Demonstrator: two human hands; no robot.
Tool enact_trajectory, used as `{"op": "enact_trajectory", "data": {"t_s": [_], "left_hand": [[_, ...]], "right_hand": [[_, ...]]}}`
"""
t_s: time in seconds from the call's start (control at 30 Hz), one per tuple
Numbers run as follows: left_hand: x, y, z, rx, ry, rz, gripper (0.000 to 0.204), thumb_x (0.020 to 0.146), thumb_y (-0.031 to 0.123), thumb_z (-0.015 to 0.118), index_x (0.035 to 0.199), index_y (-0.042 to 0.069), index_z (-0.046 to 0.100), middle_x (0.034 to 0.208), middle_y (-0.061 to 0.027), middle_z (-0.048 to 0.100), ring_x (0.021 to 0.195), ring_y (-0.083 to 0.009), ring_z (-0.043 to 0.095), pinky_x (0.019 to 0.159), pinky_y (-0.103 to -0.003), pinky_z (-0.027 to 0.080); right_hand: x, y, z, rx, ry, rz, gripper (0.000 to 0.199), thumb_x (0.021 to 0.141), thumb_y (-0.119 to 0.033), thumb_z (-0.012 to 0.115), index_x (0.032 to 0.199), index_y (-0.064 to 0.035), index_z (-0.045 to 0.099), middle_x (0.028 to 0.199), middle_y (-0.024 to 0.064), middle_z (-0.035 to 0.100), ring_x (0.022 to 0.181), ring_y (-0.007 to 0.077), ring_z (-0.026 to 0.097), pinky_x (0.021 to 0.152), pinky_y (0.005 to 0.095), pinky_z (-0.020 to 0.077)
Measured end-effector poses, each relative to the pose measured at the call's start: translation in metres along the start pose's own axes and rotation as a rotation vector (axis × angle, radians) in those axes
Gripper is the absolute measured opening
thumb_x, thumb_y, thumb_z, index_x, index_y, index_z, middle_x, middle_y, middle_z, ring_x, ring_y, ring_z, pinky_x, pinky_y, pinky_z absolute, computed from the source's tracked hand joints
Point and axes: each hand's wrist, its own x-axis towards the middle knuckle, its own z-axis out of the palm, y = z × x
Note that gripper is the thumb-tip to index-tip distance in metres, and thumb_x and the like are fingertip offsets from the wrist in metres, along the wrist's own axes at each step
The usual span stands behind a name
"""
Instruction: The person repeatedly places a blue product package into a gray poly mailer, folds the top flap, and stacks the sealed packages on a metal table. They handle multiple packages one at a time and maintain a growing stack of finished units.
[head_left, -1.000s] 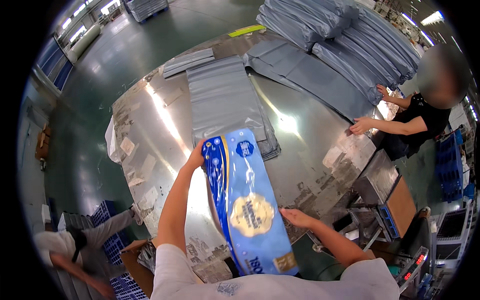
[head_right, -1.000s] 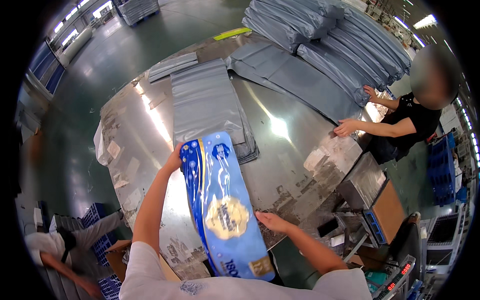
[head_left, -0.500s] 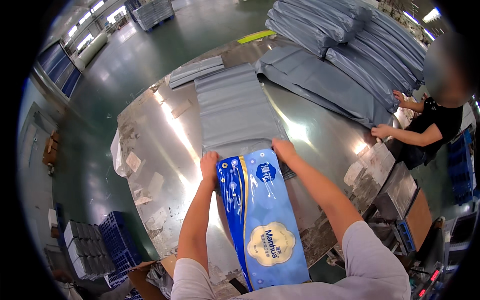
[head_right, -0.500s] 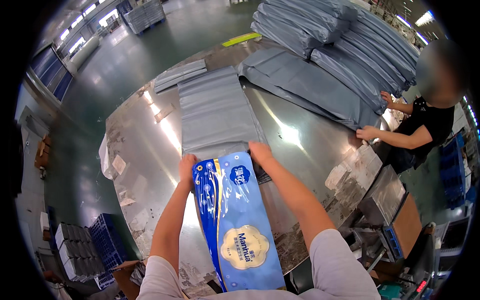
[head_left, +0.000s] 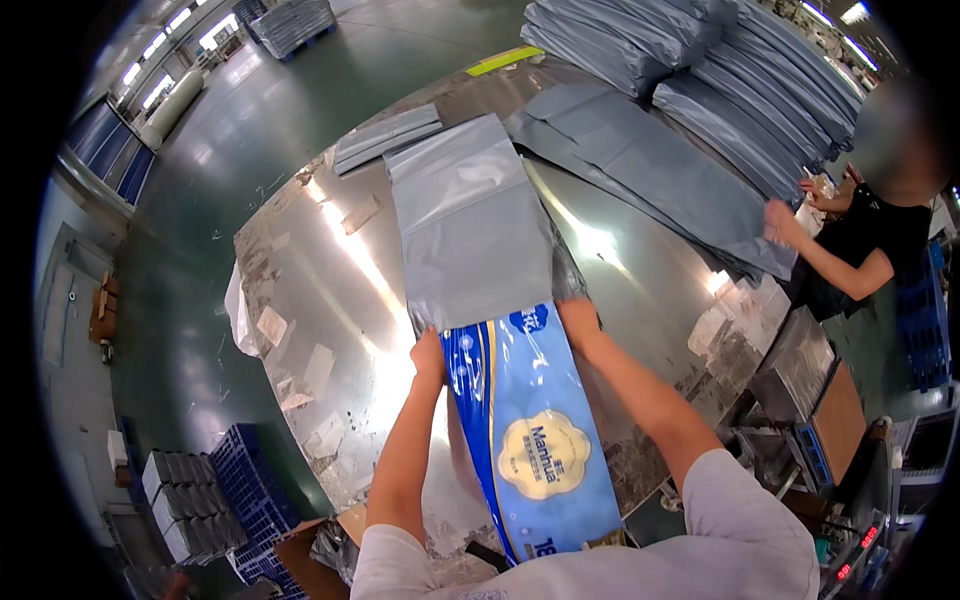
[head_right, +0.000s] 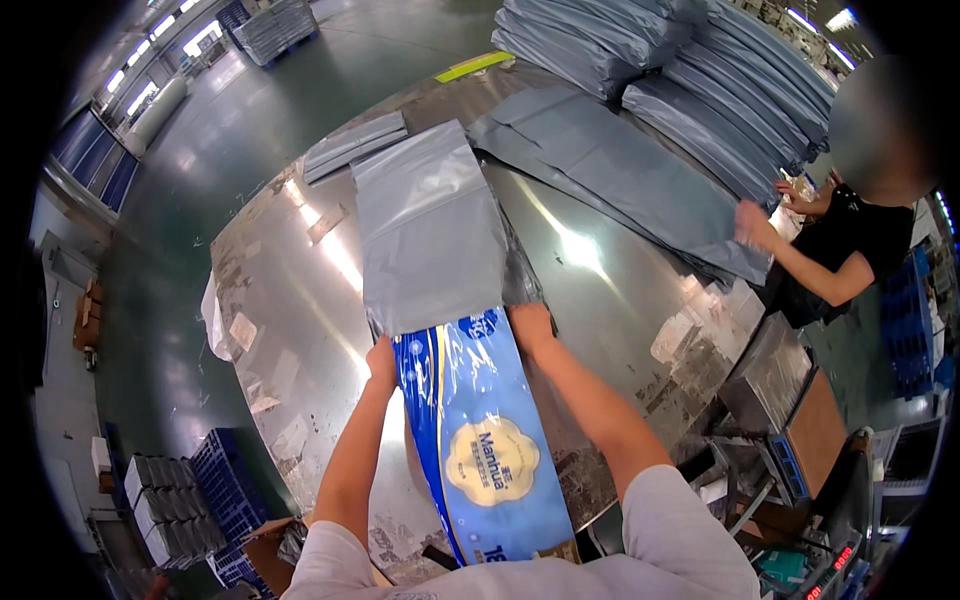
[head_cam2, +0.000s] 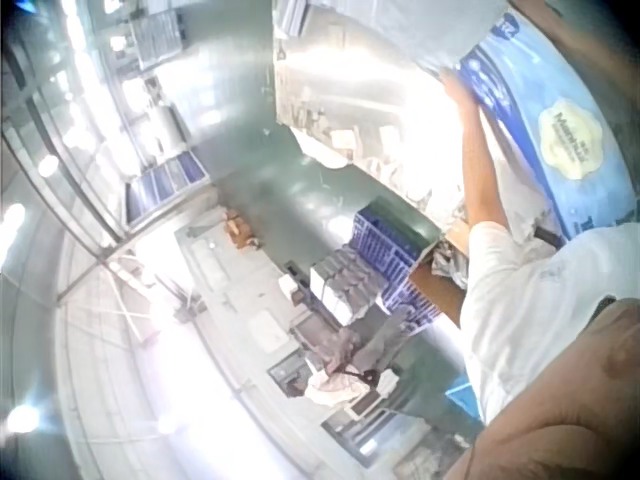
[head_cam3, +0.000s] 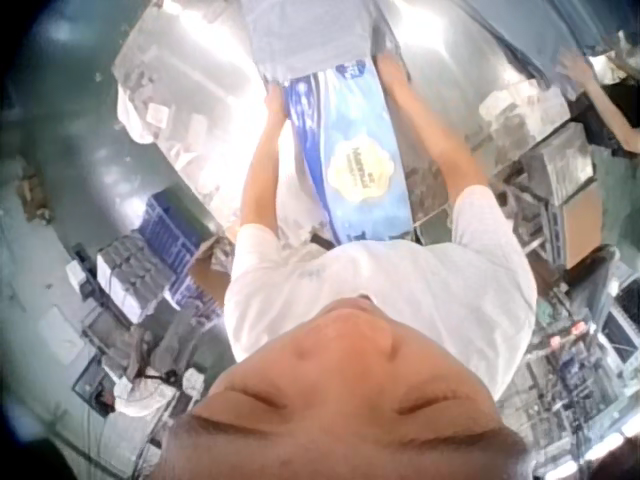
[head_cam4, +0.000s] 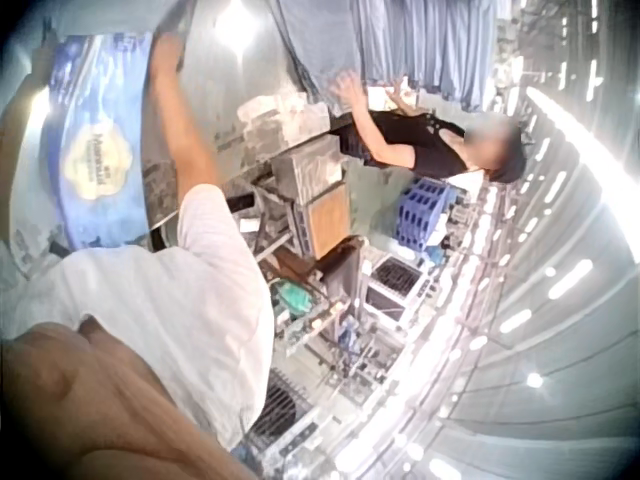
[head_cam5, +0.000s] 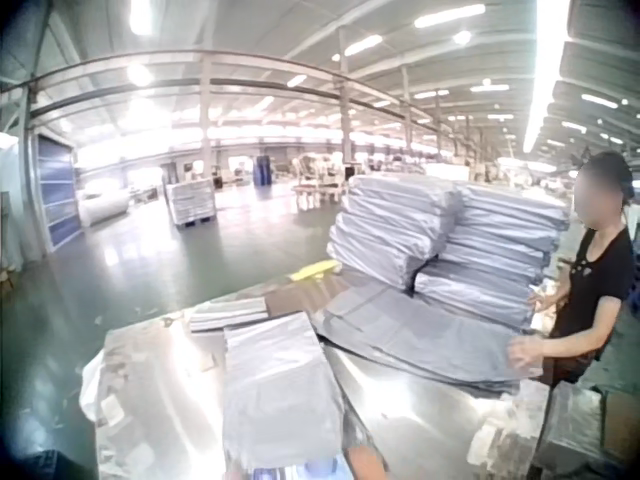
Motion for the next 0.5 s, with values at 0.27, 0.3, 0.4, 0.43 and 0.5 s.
{"op": "enact_trajectory", "data": {"t_s": [0.27,0.3,0.4,0.43,0.5], "left_hand": [[-0.175,0.006,-0.009,0.406,-0.195,0.164,0.017,0.076,0.019,0.046,0.075,0.011,0.060,0.071,-0.0106,0.063,0.068,-0.0280,0.062,0.057,-0.037,0.048],[-0.219,0.009,-0.012,0.406,-0.302,0.134,0.015,0.076,0.018,0.047,0.077,0.010,0.059,0.074,-0.0105,0.062,0.069,-0.0279,0.062,0.059,-0.038,0.048],[-0.362,-0.003,-0.013,0.356,-0.543,0.279,0.012,0.072,0.015,0.051,0.072,0.009,0.061,0.070,-0.0119,0.061,0.065,-0.0289,0.061,0.053,-0.040,0.048],[-0.412,-0.024,0.010,0.398,-0.562,0.276,0.015,0.071,0.016,0.051,0.076,0.007,0.062,0.074,-0.0136,0.062,0.068,-0.0296,0.061,0.053,-0.042,0.048],[-0.480,-0.044,0.039,0.246,-0.791,0.098,0.027,0.073,0.023,0.051,0.093,0.008,0.062,0.088,-0.0160,0.062,0.080,-0.0318,0.061,0.064,-0.044,0.049]], "right_hand": [[-0.160,0.002,0.010,0.048,-0.088,-0.186,0.014,0.067,-0.018,0.053,0.064,-0.0072,0.061,0.068,0.0142,0.060,0.063,0.0322,0.059,0.056,0.0427,0.0456],[-0.205,-0.003,-0.004,0.143,-0.100,-0.266,0.015,0.067,-0.020,0.054,0.066,-0.0070,0.060,0.068,0.0156,0.059,0.063,0.0337,0.058,0.056,0.0429,0.0447],[-0.349,-0.018,-0.029,0.219,-0.452,-0.159,0.014,0.062,-0.020,0.057,0.065,-0.0064,0.060,0.060,0.0156,0.056,0.058,0.0326,0.057,0.052,0.0423,0.0441],[-0.400,-0.023,-0.026,0.274,-0.389,-0.124,0.016,0.063,-0.021,0.056,0.064,-0.0058,0.059,0.058,0.0152,0.055,0.056,0.0322,0.057,0.050,0.0422,0.0444],[-0.472,-0.025,0.010,0.248,-0.666,-0.064,0.015,0.066,-0.018,0.054,0.069,-0.0060,0.062,0.067,0.0170,0.059,0.061,0.0312,0.059,0.051,0.0404,0.0470]]}}
